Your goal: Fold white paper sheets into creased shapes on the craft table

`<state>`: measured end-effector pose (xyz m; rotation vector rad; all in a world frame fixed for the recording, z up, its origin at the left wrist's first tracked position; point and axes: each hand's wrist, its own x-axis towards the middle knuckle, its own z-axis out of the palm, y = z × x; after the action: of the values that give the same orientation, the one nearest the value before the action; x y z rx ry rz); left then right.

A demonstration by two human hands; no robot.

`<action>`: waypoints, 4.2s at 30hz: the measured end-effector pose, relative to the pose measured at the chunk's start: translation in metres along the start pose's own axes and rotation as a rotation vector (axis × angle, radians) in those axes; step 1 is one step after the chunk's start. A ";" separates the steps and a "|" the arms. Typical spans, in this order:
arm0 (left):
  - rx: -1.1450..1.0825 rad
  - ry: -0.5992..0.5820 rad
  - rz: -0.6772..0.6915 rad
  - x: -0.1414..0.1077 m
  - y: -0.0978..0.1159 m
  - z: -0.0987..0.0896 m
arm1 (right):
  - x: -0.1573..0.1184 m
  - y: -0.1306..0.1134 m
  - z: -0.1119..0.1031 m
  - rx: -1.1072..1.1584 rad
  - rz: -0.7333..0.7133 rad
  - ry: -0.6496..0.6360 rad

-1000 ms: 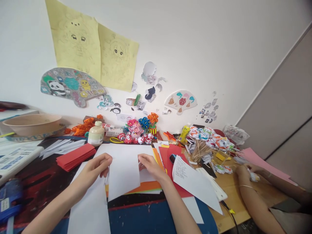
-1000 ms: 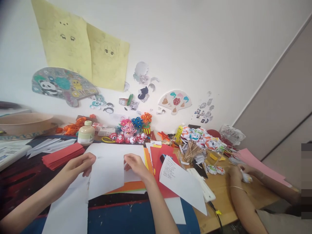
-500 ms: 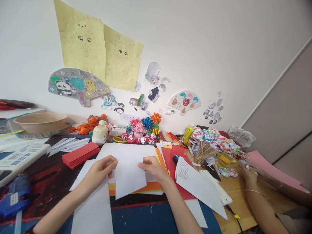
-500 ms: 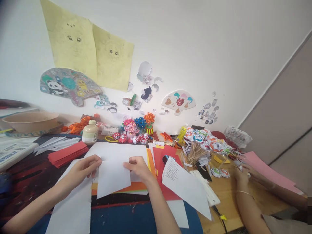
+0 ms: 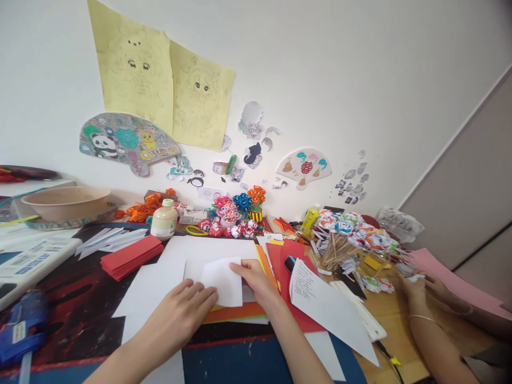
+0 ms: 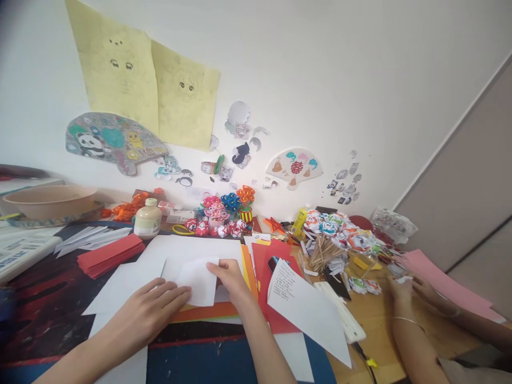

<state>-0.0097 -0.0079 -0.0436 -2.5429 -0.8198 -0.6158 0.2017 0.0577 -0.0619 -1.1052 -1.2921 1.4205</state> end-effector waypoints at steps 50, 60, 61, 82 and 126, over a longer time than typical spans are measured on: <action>-0.645 -0.184 -0.639 0.010 -0.010 -0.009 | -0.017 -0.016 0.012 -0.249 -0.005 -0.442; -0.844 -0.170 -0.609 0.015 -0.007 -0.016 | -0.023 -0.024 0.016 -0.165 -0.003 -0.481; -0.848 -0.169 -0.610 0.013 -0.007 -0.014 | -0.024 -0.023 0.017 -0.150 0.002 -0.471; -0.879 -0.067 -0.705 0.014 -0.004 -0.017 | -0.030 -0.026 0.024 0.026 0.018 -0.384; -0.821 -0.004 -0.630 0.012 0.001 -0.019 | -0.031 -0.022 0.028 -0.009 -0.077 -0.394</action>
<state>-0.0056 -0.0124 -0.0222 -2.9404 -1.6684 -1.3739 0.1817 0.0227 -0.0367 -0.7932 -1.5970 1.6273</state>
